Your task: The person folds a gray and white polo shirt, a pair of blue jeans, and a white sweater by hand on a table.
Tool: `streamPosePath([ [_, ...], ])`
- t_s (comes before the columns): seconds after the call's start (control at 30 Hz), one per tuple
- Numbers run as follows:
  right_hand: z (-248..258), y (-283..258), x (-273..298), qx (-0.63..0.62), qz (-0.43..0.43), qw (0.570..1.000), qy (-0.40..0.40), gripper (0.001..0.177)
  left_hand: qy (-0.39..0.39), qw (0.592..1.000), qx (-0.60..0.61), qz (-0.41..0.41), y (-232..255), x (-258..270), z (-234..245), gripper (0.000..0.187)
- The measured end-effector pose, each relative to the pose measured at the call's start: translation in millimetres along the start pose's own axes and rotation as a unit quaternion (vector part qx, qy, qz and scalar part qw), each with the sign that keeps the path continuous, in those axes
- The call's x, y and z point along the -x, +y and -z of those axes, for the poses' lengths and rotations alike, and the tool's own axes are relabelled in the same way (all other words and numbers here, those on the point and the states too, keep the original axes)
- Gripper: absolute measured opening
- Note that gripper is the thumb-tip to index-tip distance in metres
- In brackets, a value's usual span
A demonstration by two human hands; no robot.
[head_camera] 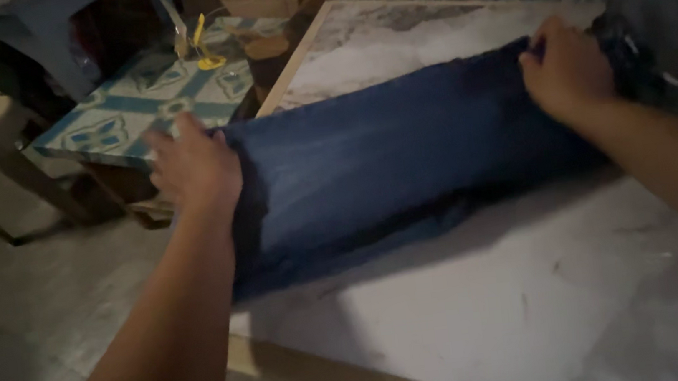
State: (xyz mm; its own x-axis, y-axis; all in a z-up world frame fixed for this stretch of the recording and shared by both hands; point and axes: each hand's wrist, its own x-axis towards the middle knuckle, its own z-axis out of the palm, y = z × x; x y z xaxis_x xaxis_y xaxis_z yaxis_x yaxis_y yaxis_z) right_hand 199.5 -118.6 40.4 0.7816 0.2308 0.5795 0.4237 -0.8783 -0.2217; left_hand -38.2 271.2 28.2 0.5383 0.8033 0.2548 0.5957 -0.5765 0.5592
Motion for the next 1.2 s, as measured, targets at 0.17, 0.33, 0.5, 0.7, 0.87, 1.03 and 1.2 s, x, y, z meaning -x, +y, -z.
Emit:
streamPosePath([
  [0.17,24.0,-83.3,21.7,0.022,0.07,0.997,0.021,0.048,-0.08,0.957,-0.168,-0.223,61.7,43.8,-5.5,0.048],
  [0.33,17.1,-140.5,80.2,-0.139,0.195,0.959,-0.148,0.044,-0.11,0.946,-0.058,-0.3,94.2,108.6,-25.5,0.059],
  [0.5,29.4,-70.1,89.8,0.055,0.255,0.962,-0.077,0.046,-0.198,0.946,-0.064,-0.249,90.1,112.4,-31.4,0.067],
  [0.7,46.3,36.3,87.9,0.045,0.028,0.994,-0.092,0.052,-0.167,0.947,-0.056,-0.268,92.2,122.8,-20.4,0.066],
  [0.87,53.9,15.3,122.5,-0.275,-0.256,0.925,-0.05,0.065,-0.119,0.905,0.006,-0.408,98.7,169.9,-12.3,0.062],
  [1.03,77.2,-40.5,124.5,-0.706,-0.394,0.589,0.01,0.086,-0.044,0.9,0.037,-0.431,103.7,200.2,-7.4,0.083],
  [1.2,56.1,-64.7,102.1,-0.77,-0.432,0.453,-0.127,0.055,-0.084,0.891,0.044,-0.445,92.0,189.7,-12.8,0.077],
])
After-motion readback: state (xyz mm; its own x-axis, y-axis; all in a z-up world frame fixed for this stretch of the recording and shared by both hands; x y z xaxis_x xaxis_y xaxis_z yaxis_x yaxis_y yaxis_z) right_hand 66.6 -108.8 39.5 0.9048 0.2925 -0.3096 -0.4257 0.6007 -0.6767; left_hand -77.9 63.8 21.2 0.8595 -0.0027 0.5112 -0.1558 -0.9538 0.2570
